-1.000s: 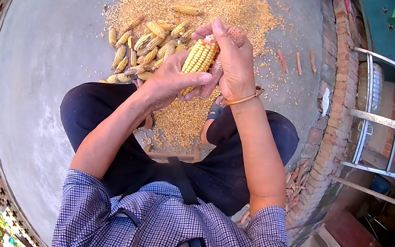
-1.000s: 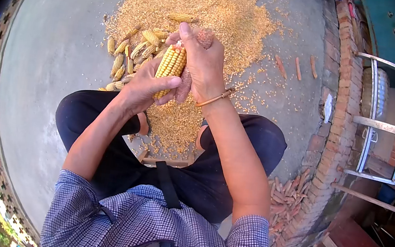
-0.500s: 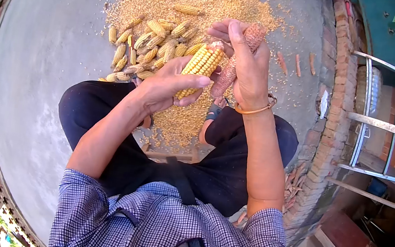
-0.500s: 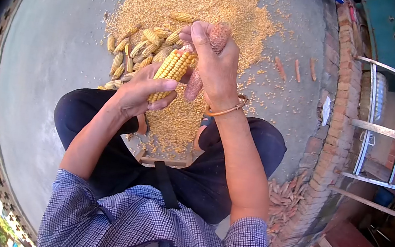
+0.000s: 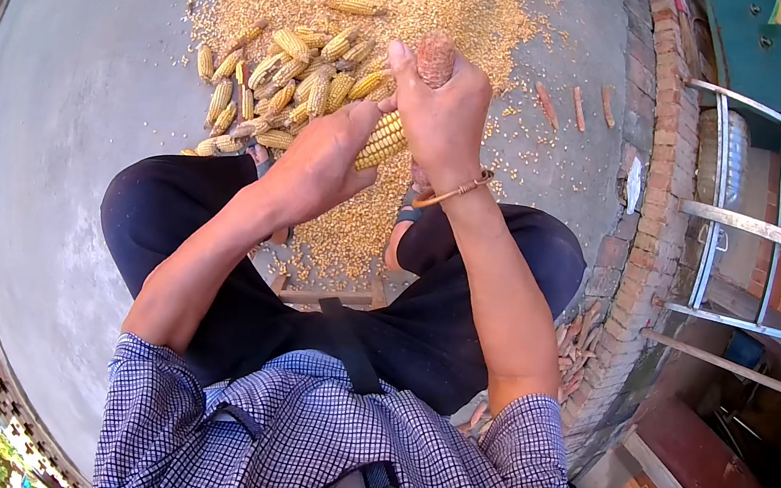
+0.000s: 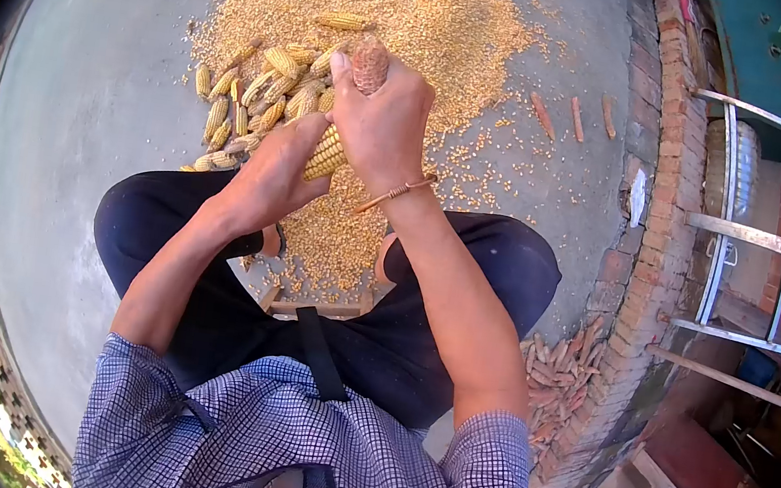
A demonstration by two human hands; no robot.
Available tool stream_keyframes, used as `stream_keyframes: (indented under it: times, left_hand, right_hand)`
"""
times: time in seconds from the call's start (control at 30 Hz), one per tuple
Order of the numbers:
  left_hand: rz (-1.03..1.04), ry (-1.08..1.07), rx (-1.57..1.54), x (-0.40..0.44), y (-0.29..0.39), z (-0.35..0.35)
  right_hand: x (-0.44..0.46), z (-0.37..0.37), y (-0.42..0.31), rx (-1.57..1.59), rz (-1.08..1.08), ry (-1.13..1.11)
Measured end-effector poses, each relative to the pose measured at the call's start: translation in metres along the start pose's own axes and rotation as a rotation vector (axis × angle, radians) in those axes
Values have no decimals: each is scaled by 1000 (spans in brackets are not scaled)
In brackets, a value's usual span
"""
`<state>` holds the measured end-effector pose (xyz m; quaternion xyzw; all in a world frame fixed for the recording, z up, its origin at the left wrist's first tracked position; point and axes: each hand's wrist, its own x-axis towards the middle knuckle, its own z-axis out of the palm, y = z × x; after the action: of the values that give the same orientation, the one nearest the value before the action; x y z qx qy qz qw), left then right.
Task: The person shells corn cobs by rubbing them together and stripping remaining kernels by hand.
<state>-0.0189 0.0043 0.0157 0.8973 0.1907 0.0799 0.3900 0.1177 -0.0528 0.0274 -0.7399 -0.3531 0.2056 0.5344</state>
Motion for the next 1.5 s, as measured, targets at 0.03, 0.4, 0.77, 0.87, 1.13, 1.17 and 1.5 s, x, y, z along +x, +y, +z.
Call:
stream_keyframes:
  times: [0.03, 0.4, 0.77, 0.87, 1.13, 1.17, 1.5]
  left_hand:
    - [-15, 8, -105, -1, 0, 1]
    - [-486, -163, -1330, 4, 10, -16]
    - [-135, -97, -661, -2, -1, 8]
    - [-238, -127, -740, 2, 6, -4]
    - [-389, -78, -1164, 7, -2, -8]
    - [-366, -60, -1090, 8, -3, -7]
    - [-344, 1, -703, 10, 6, 5]
  right_hand:
    - [4, 0, 4, 67, 97, -15]
    - [6, -18, -2, 501, 132, -270]
    - [-2, 12, 20, 187, 117, 89]
    - [5, -2, 9, 447, 280, -101]
    - [0, -7, 7, 620, 259, -114]
    - [-2, -2, 7, 563, 238, -88]
    - [-6, 28, 9, 303, 113, 266]
